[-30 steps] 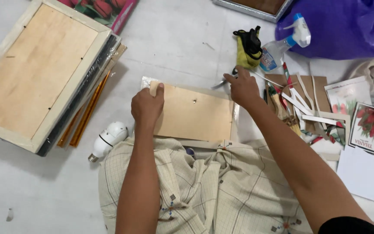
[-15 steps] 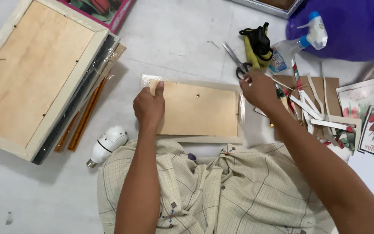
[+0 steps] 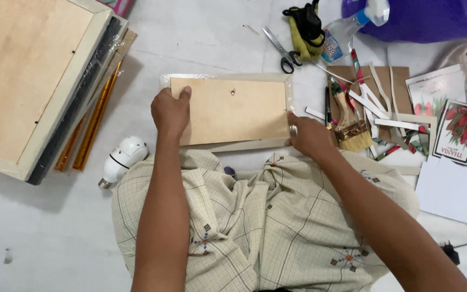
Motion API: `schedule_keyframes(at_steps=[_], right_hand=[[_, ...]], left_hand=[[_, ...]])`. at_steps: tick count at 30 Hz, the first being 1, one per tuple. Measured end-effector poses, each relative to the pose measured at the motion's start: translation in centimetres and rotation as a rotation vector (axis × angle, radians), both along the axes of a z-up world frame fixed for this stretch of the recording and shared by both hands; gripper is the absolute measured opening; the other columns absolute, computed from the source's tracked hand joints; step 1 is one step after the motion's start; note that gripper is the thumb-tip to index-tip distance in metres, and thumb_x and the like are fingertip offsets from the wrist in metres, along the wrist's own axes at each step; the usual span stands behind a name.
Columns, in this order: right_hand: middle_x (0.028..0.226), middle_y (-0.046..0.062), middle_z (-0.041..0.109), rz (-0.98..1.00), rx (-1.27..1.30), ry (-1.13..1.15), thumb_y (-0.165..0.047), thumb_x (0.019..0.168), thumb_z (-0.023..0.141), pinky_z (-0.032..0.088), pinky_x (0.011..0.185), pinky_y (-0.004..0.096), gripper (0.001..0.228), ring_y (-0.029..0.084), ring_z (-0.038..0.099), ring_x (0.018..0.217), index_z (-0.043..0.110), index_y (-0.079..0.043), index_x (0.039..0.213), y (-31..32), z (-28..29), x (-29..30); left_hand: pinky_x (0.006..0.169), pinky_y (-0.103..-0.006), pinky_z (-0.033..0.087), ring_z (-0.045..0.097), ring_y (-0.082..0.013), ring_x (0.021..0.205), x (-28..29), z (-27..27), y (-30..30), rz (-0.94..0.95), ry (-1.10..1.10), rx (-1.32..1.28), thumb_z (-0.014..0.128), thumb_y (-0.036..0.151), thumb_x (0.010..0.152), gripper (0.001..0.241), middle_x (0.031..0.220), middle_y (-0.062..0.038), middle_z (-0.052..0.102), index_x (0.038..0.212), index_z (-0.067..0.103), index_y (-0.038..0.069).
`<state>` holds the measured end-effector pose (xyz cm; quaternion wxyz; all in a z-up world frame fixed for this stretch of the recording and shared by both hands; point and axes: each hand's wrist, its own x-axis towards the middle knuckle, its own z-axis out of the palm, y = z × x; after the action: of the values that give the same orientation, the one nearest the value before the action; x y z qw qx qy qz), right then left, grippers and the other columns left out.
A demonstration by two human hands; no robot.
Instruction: Assembling a picture frame by inserting the backing board and securing the fasteners with a hand tool.
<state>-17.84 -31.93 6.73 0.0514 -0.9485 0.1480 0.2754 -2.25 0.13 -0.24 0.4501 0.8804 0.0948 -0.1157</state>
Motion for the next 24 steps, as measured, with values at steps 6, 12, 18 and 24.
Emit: schedule_keyframes(at_steps=[6, 12, 18, 24], right_hand=[[0.126, 0.019, 0.072, 0.094, -0.064, 0.017, -0.031, 0.085, 0.076, 0.059, 0.091, 0.058, 0.071, 0.045, 0.070, 0.113, 0.055, -0.017, 0.151, 0.4, 0.1, 0.1], [0.129, 0.023, 0.071, 0.095, -0.071, 0.033, -0.033, 0.082, 0.080, 0.058, 0.090, 0.061, 0.080, 0.048, 0.069, 0.113, 0.051, -0.015, 0.154, 0.3, -0.1, 0.5], [0.128, 0.022, 0.071, 0.121, -0.117, 0.047, -0.033, 0.084, 0.079, 0.059, 0.088, 0.060, 0.079, 0.046, 0.071, 0.110, 0.050, -0.016, 0.156, 0.1, -0.8, 0.6], [0.131, 0.026, 0.069, 0.108, -0.095, 0.046, -0.036, 0.082, 0.081, 0.058, 0.089, 0.062, 0.084, 0.049, 0.069, 0.113, 0.048, -0.014, 0.156, -0.2, -1.0, 0.6]], left_hand=[[0.076, -0.0513, 0.059, 0.075, -0.0394, 0.085, 0.5, 0.0, -0.2, 0.029, -0.005, -0.025, 0.070, 0.035, 0.095, 0.038, 0.080, -0.017, 0.071, 0.101, 0.072, -0.003], [0.070, -0.0496, 0.059, 0.074, -0.0381, 0.078, -0.1, 3.6, -0.5, -0.004, -0.060, -0.029, 0.070, 0.029, 0.097, 0.036, 0.077, -0.019, 0.068, 0.101, 0.070, -0.007], [0.065, -0.0465, 0.058, 0.073, -0.0348, 0.071, -0.8, 5.9, -0.9, -0.019, -0.137, -0.064, 0.070, 0.026, 0.100, 0.033, 0.072, -0.018, 0.065, 0.098, 0.068, -0.007], [0.061, -0.0436, 0.057, 0.071, -0.0315, 0.065, -1.4, 6.7, -1.3, -0.007, -0.182, -0.096, 0.070, 0.026, 0.100, 0.031, 0.068, -0.014, 0.063, 0.094, 0.067, -0.004]])
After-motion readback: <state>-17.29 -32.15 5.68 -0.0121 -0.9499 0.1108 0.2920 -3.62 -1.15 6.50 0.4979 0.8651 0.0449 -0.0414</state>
